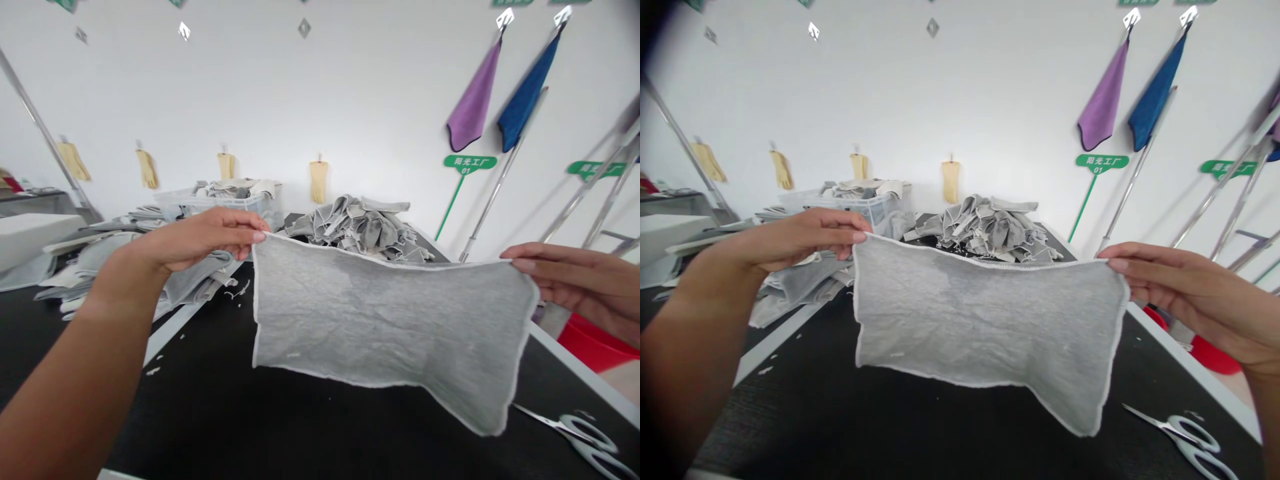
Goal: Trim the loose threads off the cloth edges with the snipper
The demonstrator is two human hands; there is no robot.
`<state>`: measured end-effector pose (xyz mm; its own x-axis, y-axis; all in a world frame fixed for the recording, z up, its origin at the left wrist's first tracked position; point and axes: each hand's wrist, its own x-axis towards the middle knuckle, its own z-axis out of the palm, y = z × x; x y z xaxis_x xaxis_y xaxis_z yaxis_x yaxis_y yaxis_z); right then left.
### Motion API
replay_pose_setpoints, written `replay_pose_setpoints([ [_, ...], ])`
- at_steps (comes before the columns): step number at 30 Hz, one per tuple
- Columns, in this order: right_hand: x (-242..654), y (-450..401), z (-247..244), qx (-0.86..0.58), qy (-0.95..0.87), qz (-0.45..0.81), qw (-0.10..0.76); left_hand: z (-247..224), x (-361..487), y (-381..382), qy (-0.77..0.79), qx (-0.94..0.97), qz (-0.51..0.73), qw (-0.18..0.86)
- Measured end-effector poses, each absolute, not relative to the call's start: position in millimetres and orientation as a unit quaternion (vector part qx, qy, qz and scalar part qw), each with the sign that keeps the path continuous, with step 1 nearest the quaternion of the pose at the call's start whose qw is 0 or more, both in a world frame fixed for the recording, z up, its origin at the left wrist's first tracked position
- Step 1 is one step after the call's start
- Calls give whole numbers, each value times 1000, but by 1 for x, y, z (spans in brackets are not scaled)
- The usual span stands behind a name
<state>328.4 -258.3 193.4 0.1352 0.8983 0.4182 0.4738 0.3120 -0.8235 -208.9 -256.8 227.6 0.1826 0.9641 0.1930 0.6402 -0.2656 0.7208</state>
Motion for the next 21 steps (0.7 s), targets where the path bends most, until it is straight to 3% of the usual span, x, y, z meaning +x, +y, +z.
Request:
replay_pose_setpoints([
  [5, 313, -255, 171, -571, -654, 238, 436, 203, -206, -246, 550, 740, 255, 292],
  [9, 329, -239, 147, -537, -707, 394, 237, 173, -201, -228, 529, 748, 180, 358],
  [11, 334, -226, 131, -534, -703, 430, 187, 154, -199, -217, 518, 755, 144, 375],
  [15, 329, -198, 98, -550, -696, 413, 208, 118, -193, -193, 511, 776, 137, 343],
  [21, 321, -164, 58, -543, -693, 343, 327, 91, -185, -169, 522, 800, 239, 175],
])
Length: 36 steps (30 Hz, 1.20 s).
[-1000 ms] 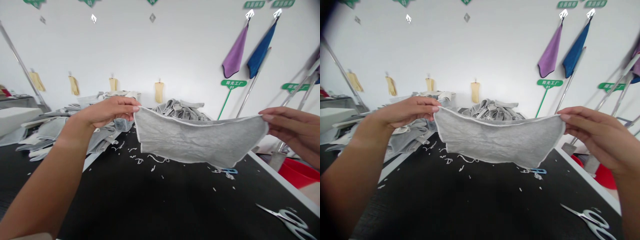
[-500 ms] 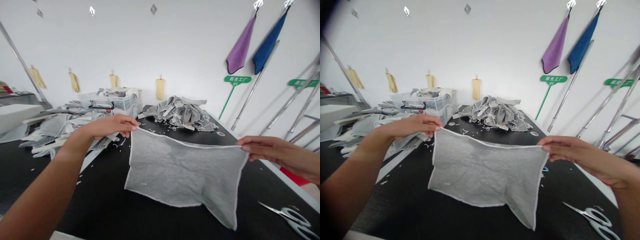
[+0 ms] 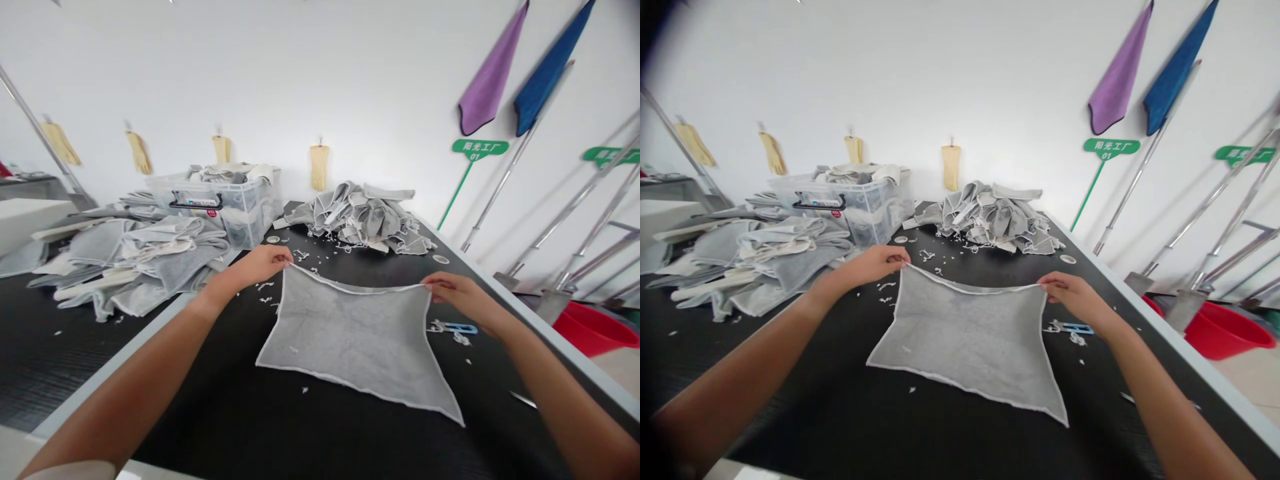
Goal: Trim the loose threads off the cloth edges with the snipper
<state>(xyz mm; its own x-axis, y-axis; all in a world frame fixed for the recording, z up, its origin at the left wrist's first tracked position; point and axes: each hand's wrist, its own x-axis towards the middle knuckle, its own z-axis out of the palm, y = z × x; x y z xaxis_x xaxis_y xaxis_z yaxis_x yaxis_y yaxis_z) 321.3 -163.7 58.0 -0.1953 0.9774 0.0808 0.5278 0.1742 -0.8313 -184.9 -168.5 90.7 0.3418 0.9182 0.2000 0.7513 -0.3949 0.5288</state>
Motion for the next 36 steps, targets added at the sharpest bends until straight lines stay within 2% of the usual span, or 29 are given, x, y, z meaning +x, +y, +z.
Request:
replay_pose_setpoints([
  [3, 327, -159, 46, -548, -686, 308, 366, 83, -184, -167, 526, 792, 273, 146],
  [6, 334, -166, 39, -548, -687, 300, 370, 74, -184, -173, 525, 792, 275, 146],
  [13, 343, -213, 35, -533, -746, 276, 289, 65, -187, -214, 507, 801, 253, 194],
  [25, 345, -287, 15, -558, -766, 247, 201, 48, -191, -279, 514, 784, 225, 265],
  [36, 325, -296, 28, -553, -792, 236, 109, 37, -186, -285, 501, 829, 166, 183],
])
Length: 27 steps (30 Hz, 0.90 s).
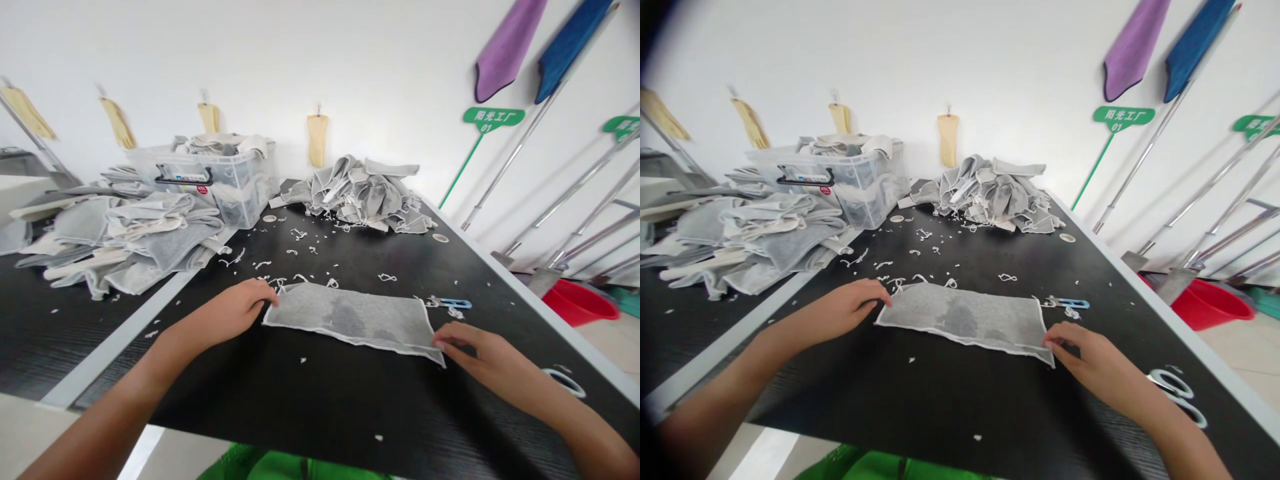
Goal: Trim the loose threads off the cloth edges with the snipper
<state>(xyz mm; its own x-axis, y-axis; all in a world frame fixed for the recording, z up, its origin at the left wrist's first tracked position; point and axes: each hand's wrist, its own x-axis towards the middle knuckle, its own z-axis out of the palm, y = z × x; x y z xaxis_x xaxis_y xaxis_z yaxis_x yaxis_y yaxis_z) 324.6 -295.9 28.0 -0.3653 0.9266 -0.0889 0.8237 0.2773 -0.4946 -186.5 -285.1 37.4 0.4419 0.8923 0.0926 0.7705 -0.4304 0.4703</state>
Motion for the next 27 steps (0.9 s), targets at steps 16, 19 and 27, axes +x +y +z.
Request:
replay_pose_setpoints([
  [16, 234, -287, -1, -464, -842, 195, 194, 2, -139, -269, 588, 796, 144, 10],
  [19, 241, -284, -6, -461, -836, 208, 211, 7, -145, -256, 625, 768, 141, 30],
  [27, 250, -278, -16, -458, -828, 228, 229, 10, -143, -237, 608, 762, 156, 160],
])
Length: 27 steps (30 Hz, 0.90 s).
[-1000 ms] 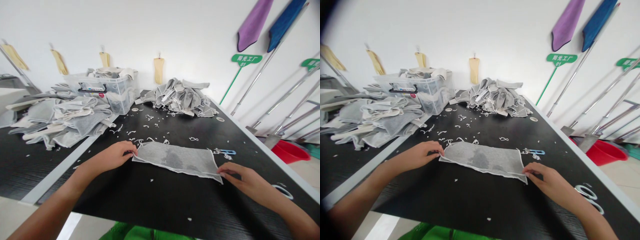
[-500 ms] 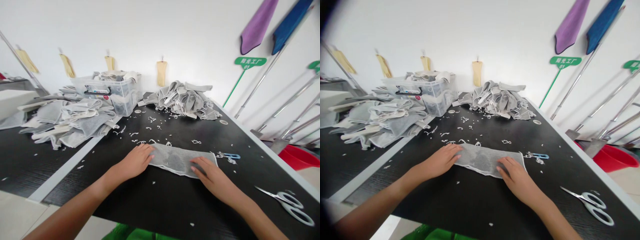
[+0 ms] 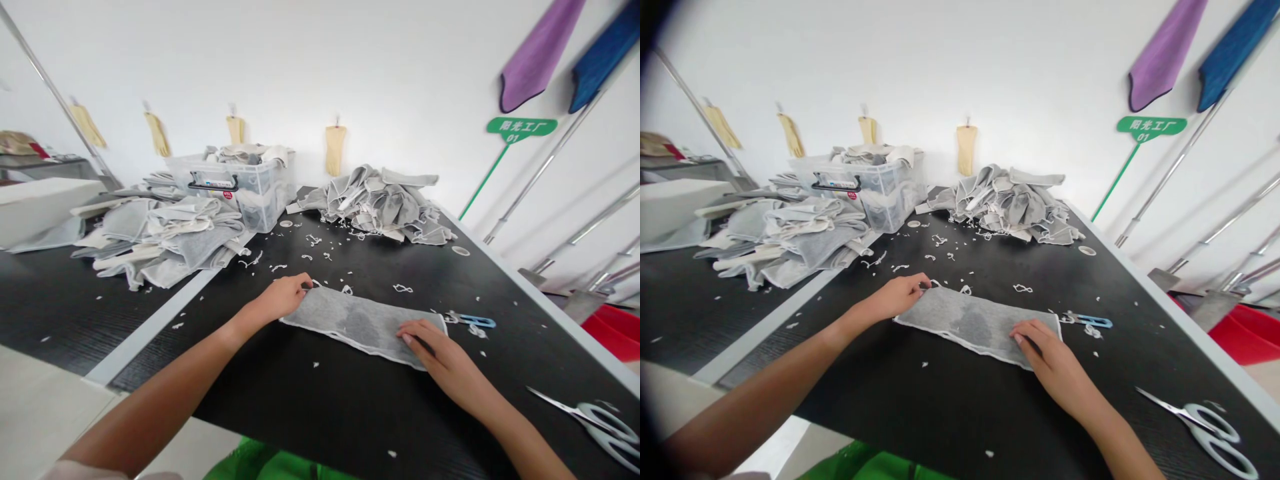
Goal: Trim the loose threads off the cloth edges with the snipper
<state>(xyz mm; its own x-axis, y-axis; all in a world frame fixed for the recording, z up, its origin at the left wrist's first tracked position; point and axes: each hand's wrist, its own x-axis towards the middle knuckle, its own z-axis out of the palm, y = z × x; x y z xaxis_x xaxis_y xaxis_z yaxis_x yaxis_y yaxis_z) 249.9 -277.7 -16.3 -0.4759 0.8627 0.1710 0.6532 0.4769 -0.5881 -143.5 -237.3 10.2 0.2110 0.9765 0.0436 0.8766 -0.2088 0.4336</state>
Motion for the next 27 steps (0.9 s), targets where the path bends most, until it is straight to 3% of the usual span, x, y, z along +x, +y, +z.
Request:
replay_pose_setpoints([
  [18, 251, -278, -17, -462, -825, 222, 237, -7, -139, -224, 724, 657, 175, 118],
  [27, 251, -277, -17, -461, -826, 227, 232, 0, -134, -230, 750, 639, 120, 124],
])
